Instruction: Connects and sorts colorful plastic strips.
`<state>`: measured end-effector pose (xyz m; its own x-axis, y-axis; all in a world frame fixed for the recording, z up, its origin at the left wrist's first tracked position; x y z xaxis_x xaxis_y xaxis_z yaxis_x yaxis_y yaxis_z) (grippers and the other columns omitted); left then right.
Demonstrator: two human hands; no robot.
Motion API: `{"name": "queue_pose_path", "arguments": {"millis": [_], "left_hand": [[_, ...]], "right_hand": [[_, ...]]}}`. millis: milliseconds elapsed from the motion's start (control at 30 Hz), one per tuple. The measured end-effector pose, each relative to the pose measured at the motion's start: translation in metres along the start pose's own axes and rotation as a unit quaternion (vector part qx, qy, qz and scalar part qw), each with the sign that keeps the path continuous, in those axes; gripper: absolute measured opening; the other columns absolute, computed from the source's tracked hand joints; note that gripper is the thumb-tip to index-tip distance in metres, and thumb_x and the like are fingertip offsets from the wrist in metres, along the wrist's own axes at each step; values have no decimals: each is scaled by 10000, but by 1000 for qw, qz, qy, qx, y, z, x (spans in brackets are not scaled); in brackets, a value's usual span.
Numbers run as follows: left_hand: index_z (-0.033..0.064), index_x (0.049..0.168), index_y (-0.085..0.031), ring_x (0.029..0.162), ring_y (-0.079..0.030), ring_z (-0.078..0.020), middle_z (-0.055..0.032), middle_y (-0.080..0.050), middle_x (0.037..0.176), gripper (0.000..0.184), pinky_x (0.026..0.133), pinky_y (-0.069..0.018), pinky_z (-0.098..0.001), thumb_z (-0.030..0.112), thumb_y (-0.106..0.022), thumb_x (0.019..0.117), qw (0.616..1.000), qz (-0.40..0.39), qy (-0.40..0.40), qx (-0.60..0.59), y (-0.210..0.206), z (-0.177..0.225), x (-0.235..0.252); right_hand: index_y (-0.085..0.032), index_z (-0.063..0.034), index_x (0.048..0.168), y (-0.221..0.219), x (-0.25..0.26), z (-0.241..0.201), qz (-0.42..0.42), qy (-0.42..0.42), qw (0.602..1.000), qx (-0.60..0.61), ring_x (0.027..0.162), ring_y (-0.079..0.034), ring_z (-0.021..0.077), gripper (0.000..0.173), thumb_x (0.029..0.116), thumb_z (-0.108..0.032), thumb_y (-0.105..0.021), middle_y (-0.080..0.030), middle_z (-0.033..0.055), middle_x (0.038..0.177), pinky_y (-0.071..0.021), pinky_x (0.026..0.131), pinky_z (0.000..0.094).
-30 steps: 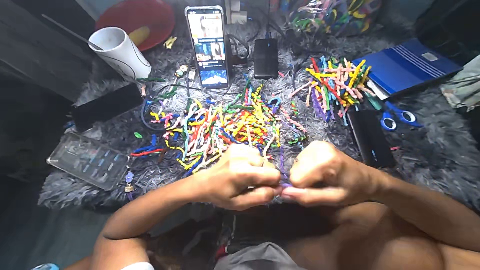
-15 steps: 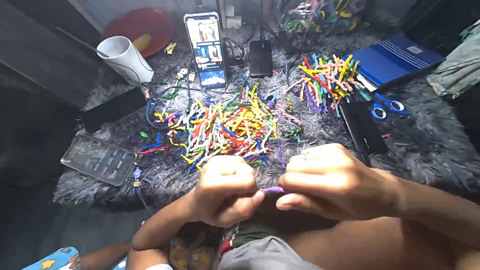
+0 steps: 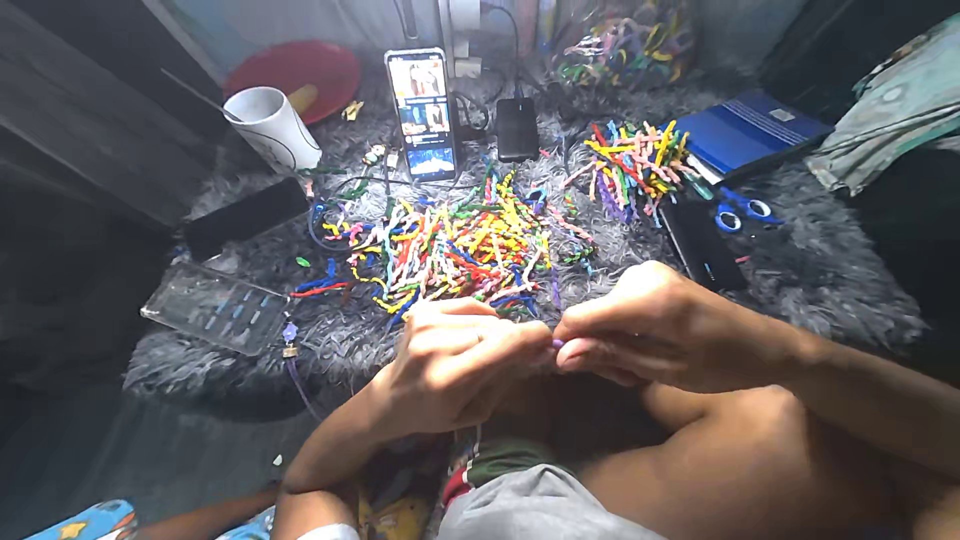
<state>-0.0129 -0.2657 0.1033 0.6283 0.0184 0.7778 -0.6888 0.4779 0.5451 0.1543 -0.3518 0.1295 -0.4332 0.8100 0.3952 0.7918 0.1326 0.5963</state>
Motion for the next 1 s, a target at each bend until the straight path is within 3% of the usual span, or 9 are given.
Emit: {"name": "queue_pose_path", "arguments": {"millis": [133, 300, 367, 567, 700, 767, 833, 900, 1000], "left_hand": [[-8, 1045, -649, 622, -522, 26, -15, -581, 724, 211, 596, -460, -110, 140, -502, 1079, 979, -25, 96, -179, 2, -3, -3], [17, 1157, -635, 584, -514, 56, 23, -590, 707, 170, 543, -449, -93, 102, -513, 1075, 923, -43, 155, -351, 8, 3, -9], [43, 1177, -627, 580, -509, 59, 29, -585, 703, 169, 540, -443, -89, 129, -523, 1077, 922, -43, 149, -355, 10, 7, -8], [32, 1124, -633, 622, -507, 42, 15, -564, 714, 219, 615, -451, -99, 218, -526, 1083, 990, -9, 40, -139, 12, 21, 3], [37, 1042, -664, 670, -548, 48, 15, -634, 768, 179, 642, -448, -101, 187, -568, 1060, 986, 45, 27, -160, -1, 15, 10], [51, 1047, -650, 724, -576, 62, 28, -658, 827, 165, 691, -473, -96, 174, -543, 1072, 965, 81, 37, -245, -13, 6, 12], [116, 1093, -646, 684, -562, 81, 77, -649, 805, 123, 653, -469, -81, 181, -544, 1070, 922, 135, 76, -355, -28, -4, 12], [180, 1145, -647, 628, -569, 77, 83, -675, 784, 124, 583, -461, -81, 163, -571, 1048, 867, 178, 130, -447, -42, -12, 13], [182, 1168, -689, 625, -631, 59, 59, -739, 816, 173, 591, -514, -97, 155, -616, 1013, 779, 231, 191, -550, -48, -25, 11]], "right_hand": [[-701, -32, 912, -8, -4, -26, 22, 99, 942, -321, 482, -491, 100, 293, 1075, -179, -507, -523, 3, 565, -355, 455, 243], [-675, -33, 884, -15, -5, -44, 13, 136, 902, -410, 440, -421, 133, 260, 1058, -136, -511, -458, 2, 540, -300, 425, 281], [-705, -32, 909, -14, -5, -46, 22, 144, 907, -396, 446, -439, 130, 253, 1051, -138, -524, -484, 2, 541, -314, 432, 278], [-679, -70, 898, -6, -11, -32, 9, 99, 969, -227, 580, -539, 47, 308, 1086, -213, -482, -559, -17, 636, -393, 520, 195], [-650, -21, 774, 5, -17, -8, -8, 57, 998, -6, 561, -445, -65, 356, 1050, -236, -585, -509, -40, 601, -327, 507, 95], [-546, -42, 676, 9, -18, 4, 4, 59, 997, 46, 530, -377, -80, 380, 1018, -191, -616, -428, -59, 560, -263, 488, 92], [-491, -50, 644, 12, -20, 9, 41, 91, 995, 5, 525, -384, -20, 387, 999, -147, -612, -413, -18, 551, -267, 491, 134], [-511, -60, 653, 14, -26, 8, 95, 131, 978, -131, 502, -413, 79, 372, 1008, -143, -582, -419, 20, 536, -295, 486, 214], [-598, -52, 772, 15, -38, 4, 153, 176, 901, -365, 476, -381, 166, 265, 1025, -102, -534, -413, 33, 544, -296, 484, 300]]}}
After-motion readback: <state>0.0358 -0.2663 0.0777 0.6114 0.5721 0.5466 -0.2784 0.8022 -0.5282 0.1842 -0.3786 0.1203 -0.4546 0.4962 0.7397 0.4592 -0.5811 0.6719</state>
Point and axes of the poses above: each hand's wrist, its own x-axis towards the middle knuckle, its own y-axis out of the back of the hand, z = x × y, the point moved 4 cm from there along x, towards the middle knuckle
